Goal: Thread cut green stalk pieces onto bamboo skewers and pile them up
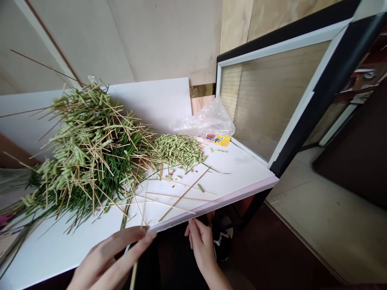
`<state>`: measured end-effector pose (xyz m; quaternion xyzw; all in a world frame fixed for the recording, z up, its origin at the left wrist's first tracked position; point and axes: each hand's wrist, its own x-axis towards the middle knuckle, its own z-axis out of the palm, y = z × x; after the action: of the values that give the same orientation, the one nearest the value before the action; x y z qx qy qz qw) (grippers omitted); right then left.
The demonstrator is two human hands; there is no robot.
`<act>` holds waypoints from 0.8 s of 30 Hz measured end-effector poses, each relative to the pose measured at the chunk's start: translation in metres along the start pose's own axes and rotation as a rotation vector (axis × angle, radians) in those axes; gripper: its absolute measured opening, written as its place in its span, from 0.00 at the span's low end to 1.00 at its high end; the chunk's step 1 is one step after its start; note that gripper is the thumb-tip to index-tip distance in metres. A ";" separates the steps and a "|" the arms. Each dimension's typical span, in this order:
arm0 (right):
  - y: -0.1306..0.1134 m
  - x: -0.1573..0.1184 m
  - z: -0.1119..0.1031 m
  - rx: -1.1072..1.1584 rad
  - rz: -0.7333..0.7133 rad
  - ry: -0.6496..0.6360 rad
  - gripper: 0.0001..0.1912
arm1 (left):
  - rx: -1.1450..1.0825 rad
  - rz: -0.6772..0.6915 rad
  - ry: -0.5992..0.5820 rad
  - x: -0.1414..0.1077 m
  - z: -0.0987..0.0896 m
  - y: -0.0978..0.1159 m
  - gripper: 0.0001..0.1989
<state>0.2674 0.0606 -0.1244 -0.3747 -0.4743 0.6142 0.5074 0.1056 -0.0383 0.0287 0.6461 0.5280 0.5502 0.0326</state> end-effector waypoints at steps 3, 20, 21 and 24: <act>-0.006 -0.005 0.001 0.186 0.107 -0.282 0.33 | 0.226 0.506 -0.300 0.034 0.022 -0.003 0.21; -0.026 -0.003 -0.010 0.769 0.250 -0.715 0.22 | 0.493 0.997 -0.718 0.066 0.080 -0.044 0.04; -0.025 -0.003 -0.009 0.750 0.240 -0.692 0.22 | 0.484 0.995 -0.724 0.068 0.079 -0.045 0.04; -0.019 -0.002 -0.007 0.649 0.226 -0.635 0.20 | 0.399 0.909 -0.765 0.083 0.077 -0.044 0.12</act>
<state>0.2792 0.0606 -0.1076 -0.0396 -0.3458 0.8664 0.3580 0.1210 0.0820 0.0275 0.9509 0.2439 0.1298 -0.1393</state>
